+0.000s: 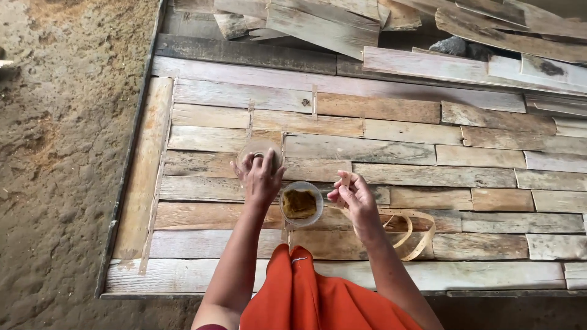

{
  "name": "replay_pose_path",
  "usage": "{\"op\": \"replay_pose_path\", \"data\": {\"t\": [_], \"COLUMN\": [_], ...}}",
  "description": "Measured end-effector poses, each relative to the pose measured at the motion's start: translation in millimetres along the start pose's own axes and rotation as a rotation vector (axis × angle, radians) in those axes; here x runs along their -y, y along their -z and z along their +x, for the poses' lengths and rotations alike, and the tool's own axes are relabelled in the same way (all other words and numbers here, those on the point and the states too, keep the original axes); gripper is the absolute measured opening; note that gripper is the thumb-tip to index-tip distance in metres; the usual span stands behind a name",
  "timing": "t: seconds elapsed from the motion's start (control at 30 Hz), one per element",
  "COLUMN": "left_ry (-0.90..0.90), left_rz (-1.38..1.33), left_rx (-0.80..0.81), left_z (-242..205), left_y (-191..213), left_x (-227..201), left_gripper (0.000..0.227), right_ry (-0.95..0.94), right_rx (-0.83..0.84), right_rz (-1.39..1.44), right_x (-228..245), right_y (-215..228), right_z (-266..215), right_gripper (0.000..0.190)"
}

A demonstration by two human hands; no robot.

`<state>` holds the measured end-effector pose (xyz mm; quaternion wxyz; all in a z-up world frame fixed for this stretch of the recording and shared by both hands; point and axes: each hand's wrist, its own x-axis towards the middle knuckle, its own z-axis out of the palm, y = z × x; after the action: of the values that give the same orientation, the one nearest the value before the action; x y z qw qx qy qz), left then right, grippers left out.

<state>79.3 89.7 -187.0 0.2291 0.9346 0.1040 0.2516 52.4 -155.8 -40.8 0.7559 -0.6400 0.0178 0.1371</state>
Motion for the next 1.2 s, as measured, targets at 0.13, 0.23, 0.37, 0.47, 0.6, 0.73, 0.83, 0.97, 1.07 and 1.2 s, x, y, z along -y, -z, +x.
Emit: {"op": "replay_pose_path", "data": {"t": [0.13, 0.23, 0.37, 0.47, 0.6, 0.73, 0.83, 0.97, 1.07, 1.2], "left_ry": [0.065, 0.038, 0.115, 0.291, 0.475, 0.713, 0.873, 0.941, 1.011, 1.044], "left_rz": [0.093, 0.076, -0.612, -1.370, -1.806, -1.462, -1.294, -1.196, -1.134, -1.071], "left_rx": [0.135, 0.123, 0.278, 0.698, 0.994, 0.980, 0.800, 0.665, 0.658, 0.680], "left_z": [-18, -17, 15, -17, -53, -97, -116, -120, -116, -114], "left_y": [-33, -27, 67, 65, 83, 70, 49, 21, 19, 18], "left_x": [26, 25, -43, -70, -81, -65, -51, -36, -29, -32], "left_gripper": [0.059, 0.058, 0.039, 0.041, 0.023, 0.029, 0.035, 0.037, 0.035, 0.033], "right_ry": [-0.054, -0.101, -0.120, -0.127, -0.002, 0.197, 0.519, 0.321, 0.182, 0.892], "right_rx": [0.006, 0.098, 0.173, 0.181, 0.087, -0.004, -0.097, -0.256, -0.327, 0.000], "right_rz": [0.014, 0.088, 0.211, 0.270, 0.213, -0.101, -0.818, -1.476, -1.495, -1.275], "right_x": [21, 31, 30, 20, 21, -14, -39, -54, -66, -82], "right_y": [-11, -20, -33, -29, -23, 7, 12, 0, 9, 19], "right_z": [14, 23, 34, 44, 57, 90, 102, 86, 81, 69], "right_gripper": [0.041, 0.043, 0.047, 0.047, 0.040, 0.035, 0.029, 0.056, 0.073, 0.065]}}
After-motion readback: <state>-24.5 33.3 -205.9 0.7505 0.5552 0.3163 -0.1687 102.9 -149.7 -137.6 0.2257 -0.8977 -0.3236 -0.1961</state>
